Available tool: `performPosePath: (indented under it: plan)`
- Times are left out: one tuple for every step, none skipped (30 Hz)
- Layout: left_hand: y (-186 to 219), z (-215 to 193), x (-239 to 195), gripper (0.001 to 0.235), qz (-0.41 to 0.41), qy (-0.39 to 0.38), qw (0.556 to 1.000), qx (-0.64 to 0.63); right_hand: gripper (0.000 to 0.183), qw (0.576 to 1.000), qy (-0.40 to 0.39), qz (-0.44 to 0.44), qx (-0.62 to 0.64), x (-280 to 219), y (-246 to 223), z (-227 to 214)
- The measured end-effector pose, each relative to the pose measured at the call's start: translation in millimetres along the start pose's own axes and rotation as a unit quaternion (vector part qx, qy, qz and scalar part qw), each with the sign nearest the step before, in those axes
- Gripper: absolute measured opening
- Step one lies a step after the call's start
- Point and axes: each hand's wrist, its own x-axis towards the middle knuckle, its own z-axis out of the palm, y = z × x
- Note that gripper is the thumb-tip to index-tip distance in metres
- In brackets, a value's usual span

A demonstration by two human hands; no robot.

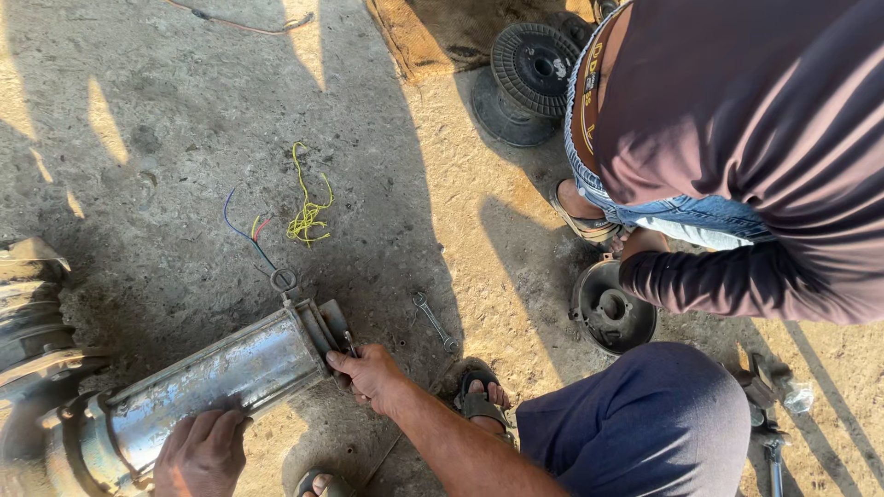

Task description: The person uses a wrench to loosen and tighten bolts on a cylindrical motor lying on the ground. They rotate the motor to access different bolt locations and continue adjusting the fasteners throughout the clip.

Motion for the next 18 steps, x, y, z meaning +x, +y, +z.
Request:
performPosePath:
  plan:
    - [1.1, -0.5, 3.7, 0.019, 0.014, -0.007, 1.000, 0.006, 0.029, 1.000, -0.008, -0.006, 0.003, 0.2, -1.6, -2.5]
    - [2.0, -1.2, 7.2, 0.019, 0.022, -0.015, 1.000, 0.008, 0.025, 1.000, -0.016, -0.012, 0.005, -0.6, -2.8, -4.5]
    - [3.3, -1.8, 9.2, 0.018, 0.029, -0.019, 0.999, 0.009, 0.024, 1.000, -0.018, -0.009, -0.001, -1.5, -4.2, -6.6]
    - [5.1, -1.7, 11.1, 0.017, 0.035, -0.024, 0.999, 0.011, 0.022, 1.000, -0.020, -0.005, -0.008, -3.3, -5.1, -9.3]
    - [5.9, -7.2, 7.0, 0.017, 0.041, -0.028, 0.999, 0.015, 0.021, 1.000, -0.025, 0.004, -0.013, -7.0, -1.3, -8.1]
    - [7.3, -12.5, 3.1, 0.017, 0.046, -0.033, 0.998, 0.018, 0.028, 1.000, -0.010, 0.008, -0.021, -9.7, 2.4, -6.6]
    - [8.3, -13.5, 4.9, 0.017, 0.048, -0.034, 0.998, 0.024, 0.037, 0.999, 0.001, 0.011, -0.032, -8.0, 2.3, -5.7]
    - [10.1, -14.2, 7.5, 0.017, 0.033, -0.025, 0.999, 0.024, 0.046, 0.999, 0.012, 0.013, -0.043, -4.0, 1.1, -4.8]
    - [13.6, -17.2, 7.3, 0.017, 0.021, -0.022, 0.999, 0.021, 0.042, 0.999, 0.015, 0.012, -0.035, -2.0, 3.8, -3.7]
    - [18.1, -18.9, 9.4, 0.018, 0.008, -0.019, 1.000, 0.018, 0.038, 0.999, 0.019, 0.012, -0.027, 1.2, 4.5, -4.9]
    - [22.5, -21.4, 11.3, 0.020, 0.007, -0.029, 0.999, 0.017, 0.034, 1.000, 0.020, 0.012, -0.020, 4.9, 4.3, -5.8]
    - [27.2, -22.7, 15.4, 0.023, 0.006, -0.038, 0.999, 0.015, 0.029, 1.000, 0.013, 0.004, -0.019, 8.2, 2.2, -8.9]
    - [28.4, -29.1, 17.4, 0.026, -0.001, -0.050, 0.999, 0.021, 0.025, 1.000, -0.002, 0.001, -0.018, 10.1, 0.5, -9.5]
    - [30.1, -32.7, 21.5, 0.020, 0.002, -0.053, 0.999, 0.010, 0.022, 1.000, -0.018, -0.003, -0.017, 11.2, -1.8, -11.4]
    - [32.6, -34.2, 23.9, 0.013, 0.000, -0.056, 0.998, 0.002, 0.021, 1.000, -0.017, -0.005, -0.025, 11.2, -2.8, -14.2]
    - [33.4, -33.7, 27.8, 0.006, 0.015, -0.044, 0.999, -0.005, 0.022, 0.999, -0.016, -0.007, -0.033, 10.2, -4.8, -19.8]
    - [31.8, -38.2, 23.1, 0.010, 0.039, -0.022, 0.999, -0.006, 0.021, 0.994, -0.029, -0.022, -0.104, 5.0, -0.8, -22.9]
    - [30.1, -41.5, 17.8, 0.014, 0.045, -0.009, 0.998, -0.035, 0.022, 0.998, -0.051, 0.024, -0.016, -0.2, 1.8, -27.4]
